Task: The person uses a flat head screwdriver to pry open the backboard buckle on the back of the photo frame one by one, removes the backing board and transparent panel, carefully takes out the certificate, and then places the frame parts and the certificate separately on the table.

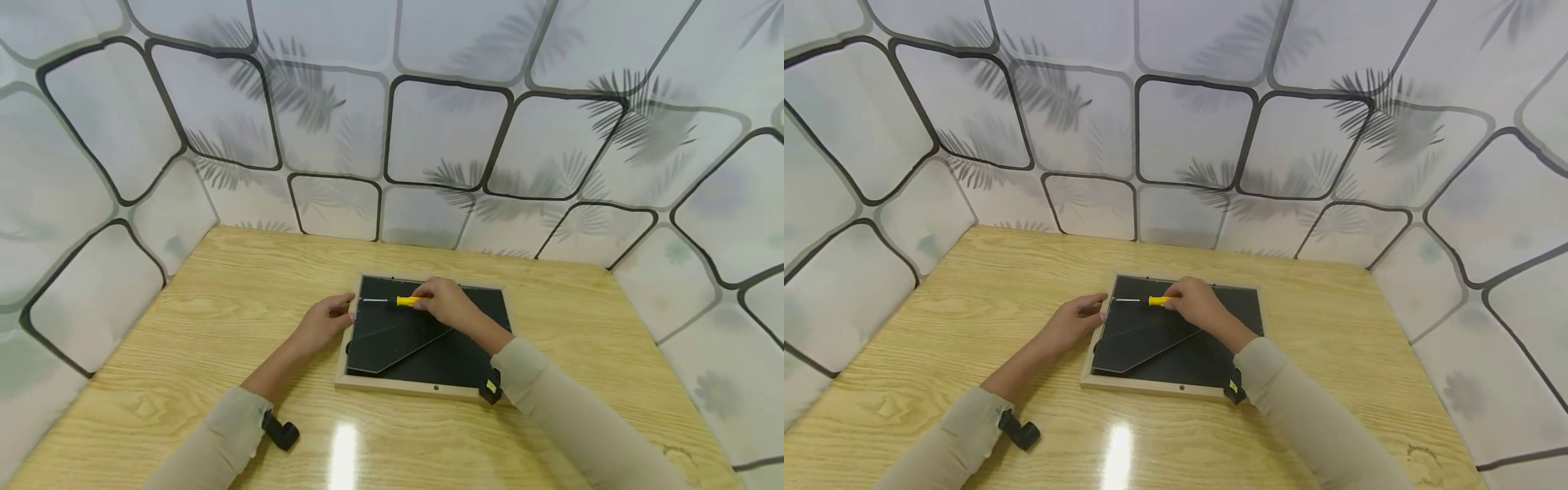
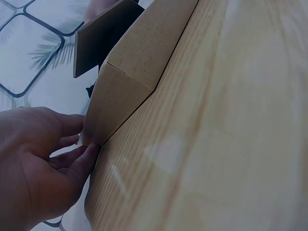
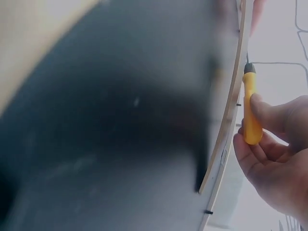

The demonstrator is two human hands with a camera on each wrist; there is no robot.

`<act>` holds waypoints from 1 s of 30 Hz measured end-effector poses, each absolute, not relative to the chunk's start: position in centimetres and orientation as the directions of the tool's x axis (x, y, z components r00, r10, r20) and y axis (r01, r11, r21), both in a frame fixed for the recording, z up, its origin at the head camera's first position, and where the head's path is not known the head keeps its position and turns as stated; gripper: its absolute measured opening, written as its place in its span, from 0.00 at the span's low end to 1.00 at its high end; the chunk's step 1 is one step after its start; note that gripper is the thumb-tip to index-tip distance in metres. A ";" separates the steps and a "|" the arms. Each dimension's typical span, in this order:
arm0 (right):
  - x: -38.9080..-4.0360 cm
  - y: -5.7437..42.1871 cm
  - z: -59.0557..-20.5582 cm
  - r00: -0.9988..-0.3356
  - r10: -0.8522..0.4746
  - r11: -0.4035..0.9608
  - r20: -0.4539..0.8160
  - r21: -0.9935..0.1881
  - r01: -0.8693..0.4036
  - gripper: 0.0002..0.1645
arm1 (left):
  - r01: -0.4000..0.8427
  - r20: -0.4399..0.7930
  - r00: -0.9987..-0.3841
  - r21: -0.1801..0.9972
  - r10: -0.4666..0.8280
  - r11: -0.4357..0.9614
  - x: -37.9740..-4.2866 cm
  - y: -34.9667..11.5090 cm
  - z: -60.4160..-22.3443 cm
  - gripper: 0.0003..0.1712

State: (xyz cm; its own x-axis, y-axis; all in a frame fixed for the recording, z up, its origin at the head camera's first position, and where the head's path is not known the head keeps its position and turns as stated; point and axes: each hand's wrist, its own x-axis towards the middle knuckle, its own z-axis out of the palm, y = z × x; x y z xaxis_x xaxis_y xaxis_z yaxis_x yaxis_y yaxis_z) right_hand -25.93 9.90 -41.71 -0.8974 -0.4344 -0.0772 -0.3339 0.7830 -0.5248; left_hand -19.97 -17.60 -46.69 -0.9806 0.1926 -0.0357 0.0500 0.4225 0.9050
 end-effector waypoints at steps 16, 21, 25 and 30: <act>-22.9 17.5 -39.7 -0.953 -0.302 0.808 0.035 -0.521 -0.275 0.14 | 0.051 -0.038 -0.979 0.907 0.203 0.419 -19.9 -17.6 -46.6 0.31; -20.9 21.2 -39.4 -0.973 -0.224 0.820 0.046 -0.530 -0.214 0.16 | 0.047 -0.040 -0.979 0.909 0.200 0.414 -20.0 -17.5 -46.6 0.31; -19.1 24.0 -39.3 -0.983 -0.173 0.827 0.062 -0.533 -0.179 0.18 | 0.047 -0.041 -0.978 0.911 0.204 0.409 -20.0 -17.5 -46.6 0.31; -17.4 27.2 -39.6 -0.992 -0.102 0.847 0.076 -0.516 -0.127 0.19 | 0.047 -0.043 -0.979 0.906 0.201 0.421 -19.9 -17.5 -46.6 0.31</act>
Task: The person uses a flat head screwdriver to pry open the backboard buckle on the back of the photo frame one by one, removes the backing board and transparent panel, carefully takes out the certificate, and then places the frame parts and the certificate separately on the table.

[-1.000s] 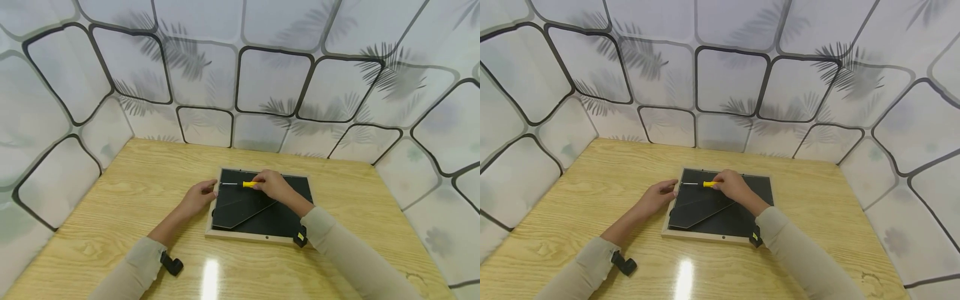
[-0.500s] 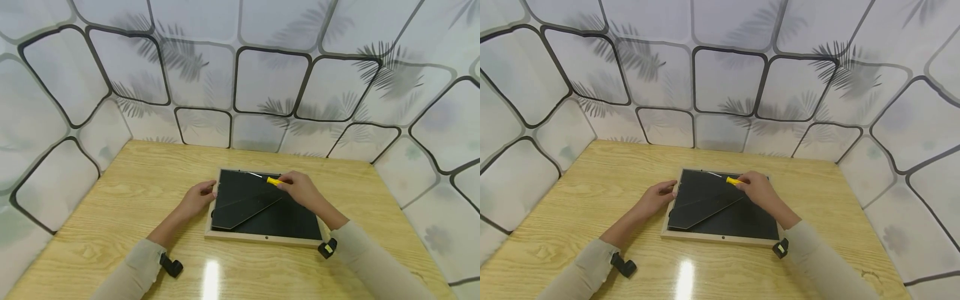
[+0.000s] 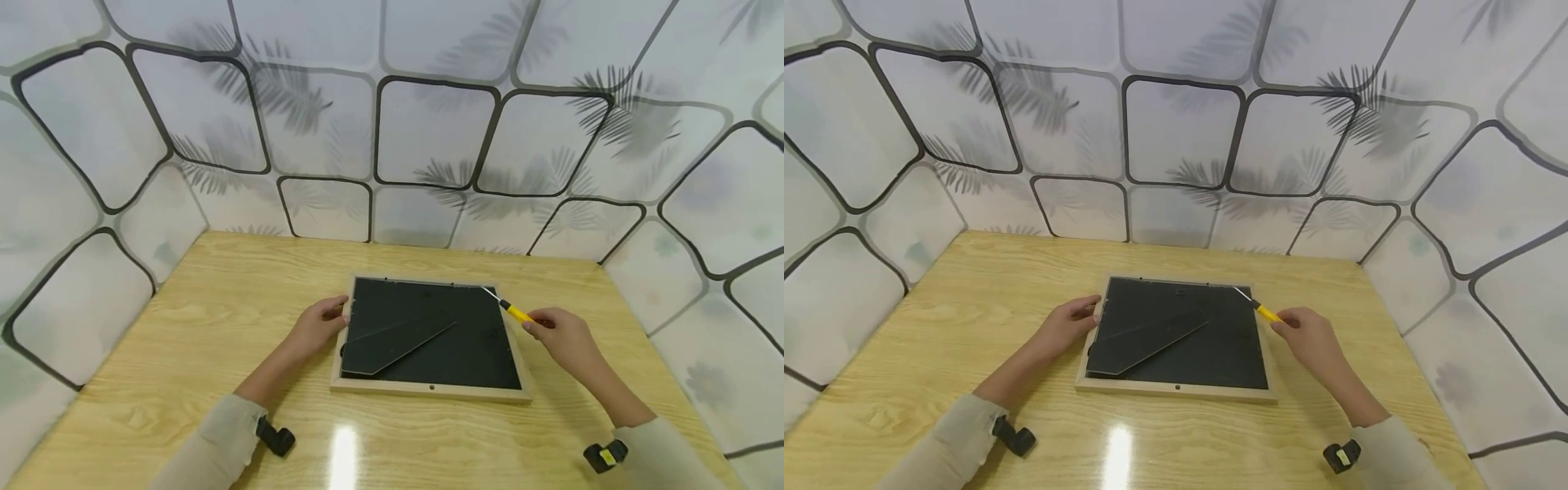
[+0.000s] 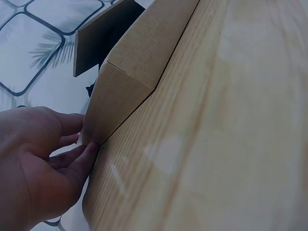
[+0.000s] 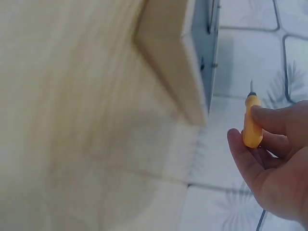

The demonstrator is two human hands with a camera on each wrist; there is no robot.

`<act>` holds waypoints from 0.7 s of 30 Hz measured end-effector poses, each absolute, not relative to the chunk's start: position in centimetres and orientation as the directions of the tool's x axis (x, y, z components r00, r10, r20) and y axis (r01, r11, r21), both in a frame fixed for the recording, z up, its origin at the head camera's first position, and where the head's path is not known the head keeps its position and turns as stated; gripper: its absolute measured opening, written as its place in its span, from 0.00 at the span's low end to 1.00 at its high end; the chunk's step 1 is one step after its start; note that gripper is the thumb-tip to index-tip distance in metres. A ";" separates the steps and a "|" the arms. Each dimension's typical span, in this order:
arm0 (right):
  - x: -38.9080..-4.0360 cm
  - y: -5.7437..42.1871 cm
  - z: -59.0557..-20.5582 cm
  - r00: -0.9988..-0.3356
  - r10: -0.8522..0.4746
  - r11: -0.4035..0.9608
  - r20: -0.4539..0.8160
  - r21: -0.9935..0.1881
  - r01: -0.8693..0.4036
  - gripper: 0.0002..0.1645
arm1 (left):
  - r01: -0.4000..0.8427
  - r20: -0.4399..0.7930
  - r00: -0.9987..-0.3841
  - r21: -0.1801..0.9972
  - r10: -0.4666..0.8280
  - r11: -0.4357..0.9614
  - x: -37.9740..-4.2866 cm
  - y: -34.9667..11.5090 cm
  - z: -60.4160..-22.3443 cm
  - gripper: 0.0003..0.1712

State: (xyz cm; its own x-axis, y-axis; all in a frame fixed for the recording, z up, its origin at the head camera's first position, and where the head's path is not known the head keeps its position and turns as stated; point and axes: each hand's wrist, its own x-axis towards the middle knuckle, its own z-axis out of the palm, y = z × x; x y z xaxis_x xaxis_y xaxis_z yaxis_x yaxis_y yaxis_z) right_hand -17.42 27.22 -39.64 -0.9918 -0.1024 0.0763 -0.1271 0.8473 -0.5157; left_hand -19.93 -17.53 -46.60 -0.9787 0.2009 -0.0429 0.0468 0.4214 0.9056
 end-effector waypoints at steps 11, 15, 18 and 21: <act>-14.0 33.1 -40.8 -0.999 0.044 0.860 0.020 -0.509 0.028 0.26 | 0.045 -0.043 -0.979 0.908 0.199 0.417 -19.9 -17.5 -46.6 0.31; -13.0 34.9 -41.4 -0.995 0.097 0.882 0.000 -0.464 0.086 0.27 | 0.040 -0.046 -0.979 0.909 0.197 0.414 -20.0 -17.4 -46.7 0.31; -12.5 36.2 -41.8 -0.991 0.136 0.889 -0.017 -0.439 0.130 0.28 | 0.037 -0.051 -0.979 0.908 0.198 0.418 -20.0 -17.4 -46.8 0.31; -12.3 37.2 -42.0 -0.985 0.168 0.889 -0.034 -0.427 0.166 0.28 | 0.035 -0.054 -0.979 0.904 0.194 0.426 -20.0 -17.5 -46.7 0.31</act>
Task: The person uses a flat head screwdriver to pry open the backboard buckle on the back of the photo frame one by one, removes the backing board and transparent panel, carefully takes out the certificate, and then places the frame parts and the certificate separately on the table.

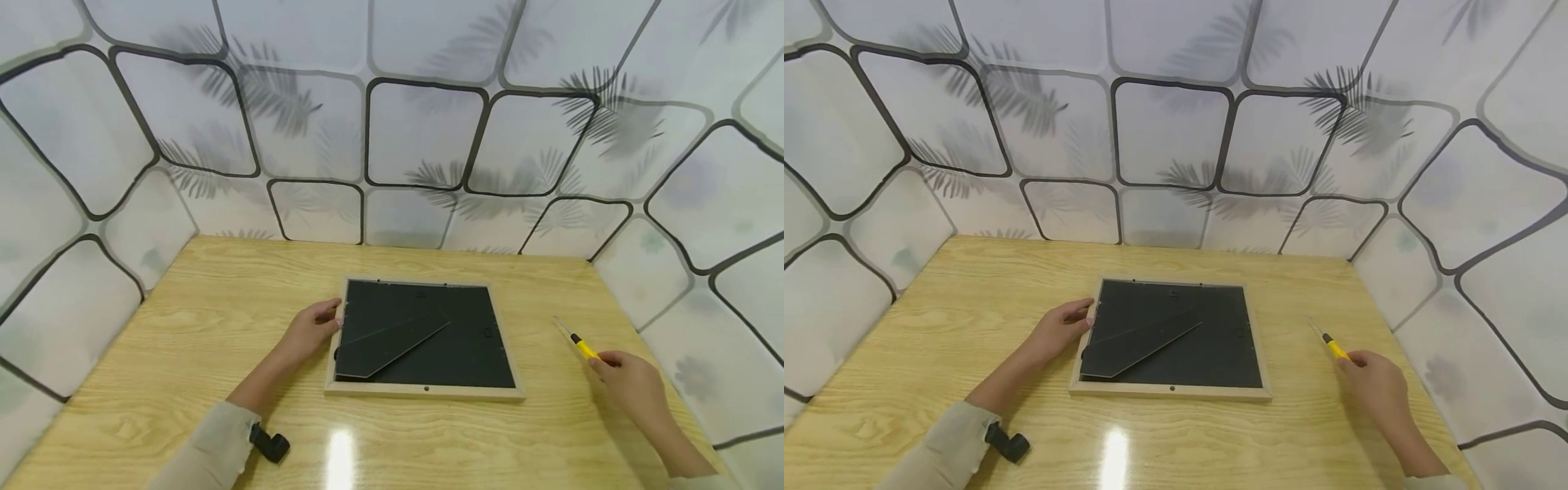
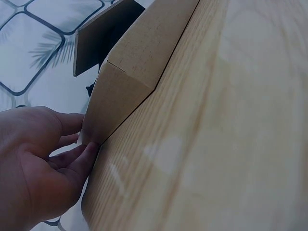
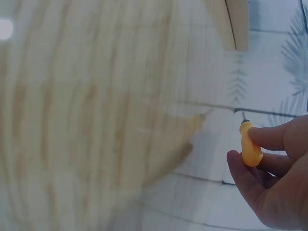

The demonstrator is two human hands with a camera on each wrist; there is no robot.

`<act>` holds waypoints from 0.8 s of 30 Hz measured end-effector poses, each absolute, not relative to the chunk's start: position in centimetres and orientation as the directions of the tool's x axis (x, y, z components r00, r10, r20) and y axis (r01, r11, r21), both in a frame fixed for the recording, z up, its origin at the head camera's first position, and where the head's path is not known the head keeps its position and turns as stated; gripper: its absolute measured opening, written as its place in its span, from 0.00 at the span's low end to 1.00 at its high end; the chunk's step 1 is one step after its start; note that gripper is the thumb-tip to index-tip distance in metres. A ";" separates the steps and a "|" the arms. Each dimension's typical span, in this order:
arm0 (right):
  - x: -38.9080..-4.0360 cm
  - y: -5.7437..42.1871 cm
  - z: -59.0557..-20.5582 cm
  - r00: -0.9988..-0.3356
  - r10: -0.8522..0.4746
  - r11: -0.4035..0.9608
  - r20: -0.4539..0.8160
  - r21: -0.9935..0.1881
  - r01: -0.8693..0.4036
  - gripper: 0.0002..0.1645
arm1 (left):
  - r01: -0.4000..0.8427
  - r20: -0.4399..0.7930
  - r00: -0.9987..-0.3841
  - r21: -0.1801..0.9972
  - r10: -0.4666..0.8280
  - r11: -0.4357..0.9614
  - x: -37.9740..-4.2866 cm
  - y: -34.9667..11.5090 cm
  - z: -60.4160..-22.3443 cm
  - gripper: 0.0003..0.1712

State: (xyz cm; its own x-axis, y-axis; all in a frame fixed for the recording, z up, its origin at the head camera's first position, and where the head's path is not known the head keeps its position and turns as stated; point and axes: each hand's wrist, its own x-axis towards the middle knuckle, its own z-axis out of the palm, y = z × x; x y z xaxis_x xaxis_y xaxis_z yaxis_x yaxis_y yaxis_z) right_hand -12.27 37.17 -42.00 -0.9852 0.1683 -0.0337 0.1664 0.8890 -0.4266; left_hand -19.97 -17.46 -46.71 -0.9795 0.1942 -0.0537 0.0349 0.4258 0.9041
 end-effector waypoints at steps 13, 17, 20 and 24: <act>-11.6 39.3 -42.5 -0.972 0.227 0.906 -0.065 -0.351 0.235 0.26 | 0.023 -0.061 -0.981 0.909 0.186 0.416 -20.0 -17.3 -46.6 0.31; -11.1 39.7 -42.6 -0.963 0.253 0.909 -0.089 -0.318 0.268 0.27 | 0.016 -0.067 -0.980 0.911 0.185 0.411 -19.9 -17.3 -46.6 0.31; -10.8 39.9 -42.6 -0.950 0.280 0.901 -0.138 -0.302 0.310 0.29 | 0.011 -0.071 -0.980 0.912 0.185 0.409 -19.9 -17.4 -46.6 0.31; -10.8 39.9 -42.5 -0.943 0.284 0.895 -0.177 -0.304 0.326 0.30 | 0.014 -0.073 -0.979 0.907 0.190 0.420 -19.9 -17.5 -46.7 0.31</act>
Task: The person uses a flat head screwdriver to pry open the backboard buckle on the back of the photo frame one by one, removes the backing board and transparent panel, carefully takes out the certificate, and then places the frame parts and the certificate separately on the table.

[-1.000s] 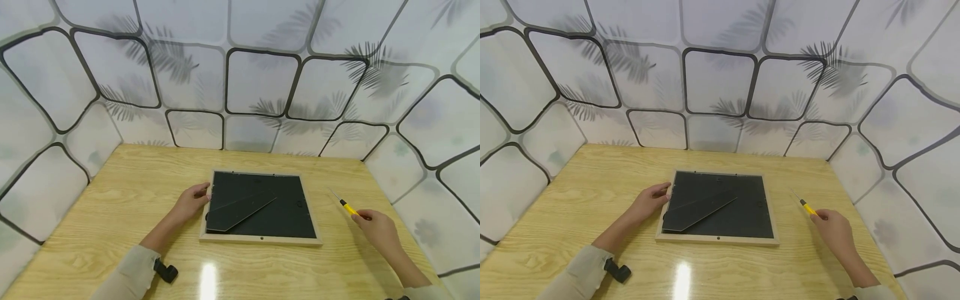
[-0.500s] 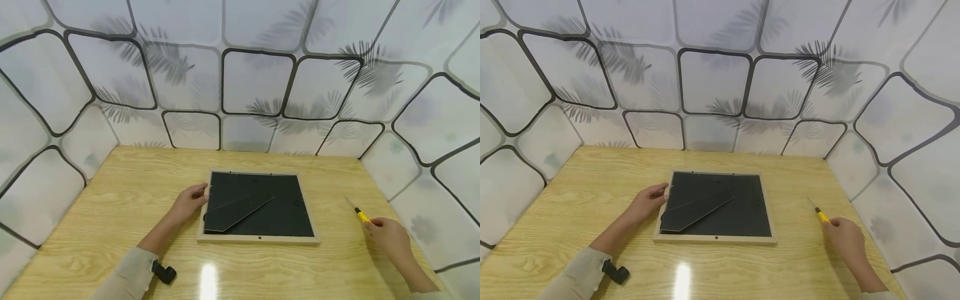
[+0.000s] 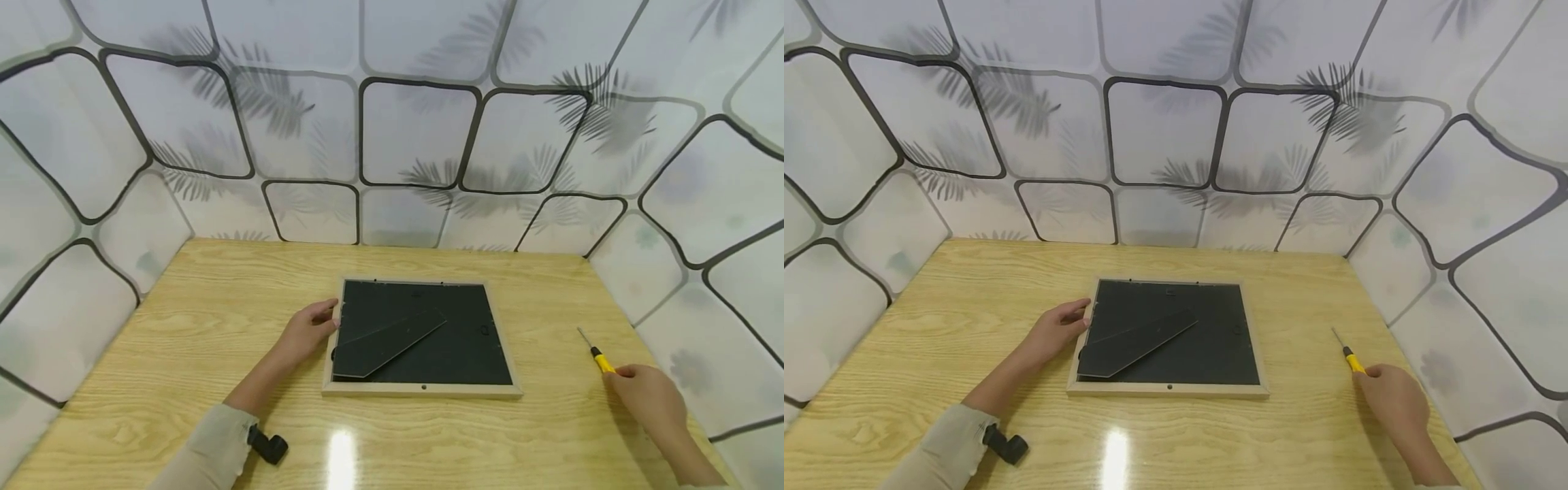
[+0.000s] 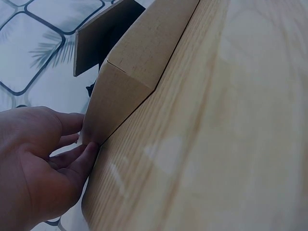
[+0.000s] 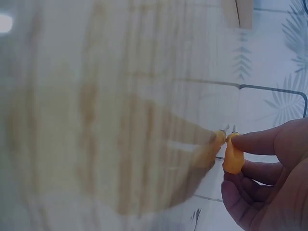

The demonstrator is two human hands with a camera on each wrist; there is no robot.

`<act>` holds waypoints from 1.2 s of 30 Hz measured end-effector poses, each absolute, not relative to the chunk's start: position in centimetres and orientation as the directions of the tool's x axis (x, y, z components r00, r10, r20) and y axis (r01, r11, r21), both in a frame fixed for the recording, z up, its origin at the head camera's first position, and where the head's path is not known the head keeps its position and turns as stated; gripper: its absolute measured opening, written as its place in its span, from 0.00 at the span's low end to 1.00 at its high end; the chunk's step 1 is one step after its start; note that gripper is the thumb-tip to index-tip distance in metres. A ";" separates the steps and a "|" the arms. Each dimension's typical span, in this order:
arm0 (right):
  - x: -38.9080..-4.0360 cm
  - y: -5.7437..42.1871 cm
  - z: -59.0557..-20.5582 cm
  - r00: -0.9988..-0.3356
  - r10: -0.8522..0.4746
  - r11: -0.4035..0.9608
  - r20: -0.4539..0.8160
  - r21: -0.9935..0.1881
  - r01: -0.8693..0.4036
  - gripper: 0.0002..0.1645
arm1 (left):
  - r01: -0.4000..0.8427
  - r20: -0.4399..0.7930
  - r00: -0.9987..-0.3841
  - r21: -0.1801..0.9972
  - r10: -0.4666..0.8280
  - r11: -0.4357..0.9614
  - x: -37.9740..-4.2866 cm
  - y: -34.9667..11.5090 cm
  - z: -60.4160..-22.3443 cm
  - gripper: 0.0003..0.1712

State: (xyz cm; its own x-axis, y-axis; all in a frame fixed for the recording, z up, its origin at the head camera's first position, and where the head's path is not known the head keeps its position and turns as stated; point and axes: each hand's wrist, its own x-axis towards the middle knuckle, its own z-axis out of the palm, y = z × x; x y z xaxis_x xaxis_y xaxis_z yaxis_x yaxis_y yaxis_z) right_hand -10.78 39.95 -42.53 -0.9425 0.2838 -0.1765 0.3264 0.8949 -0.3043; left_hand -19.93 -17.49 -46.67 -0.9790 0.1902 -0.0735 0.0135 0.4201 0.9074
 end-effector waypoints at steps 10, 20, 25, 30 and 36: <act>-11.2 40.3 -43.0 -0.948 0.249 0.903 -0.201 -0.307 0.302 0.33 | 0.011 -0.071 -0.980 0.914 0.187 0.407 -19.8 -17.4 -46.5 0.31; -11.1 40.3 -43.0 -0.950 0.217 0.910 -0.225 -0.307 0.281 0.37 | 0.024 -0.066 -0.979 0.902 0.193 0.431 -19.8 -17.6 -46.6 0.31; -11.1 40.1 -42.8 -0.971 0.194 0.925 -0.139 -0.304 0.228 0.38 | 0.021 -0.067 -0.980 0.904 0.189 0.427 -19.8 -17.6 -46.6 0.32; -11.8 38.5 -42.0 -0.987 0.161 0.934 -0.006 -0.321 0.155 0.36 | 0.024 -0.062 -0.980 0.906 0.187 0.422 -19.6 -17.7 -46.3 0.31; -12.9 34.0 -41.0 -0.994 0.003 0.898 0.111 -0.438 -0.047 0.29 | 0.023 -0.059 -0.982 0.905 0.179 0.424 -19.3 -17.8 -46.4 0.31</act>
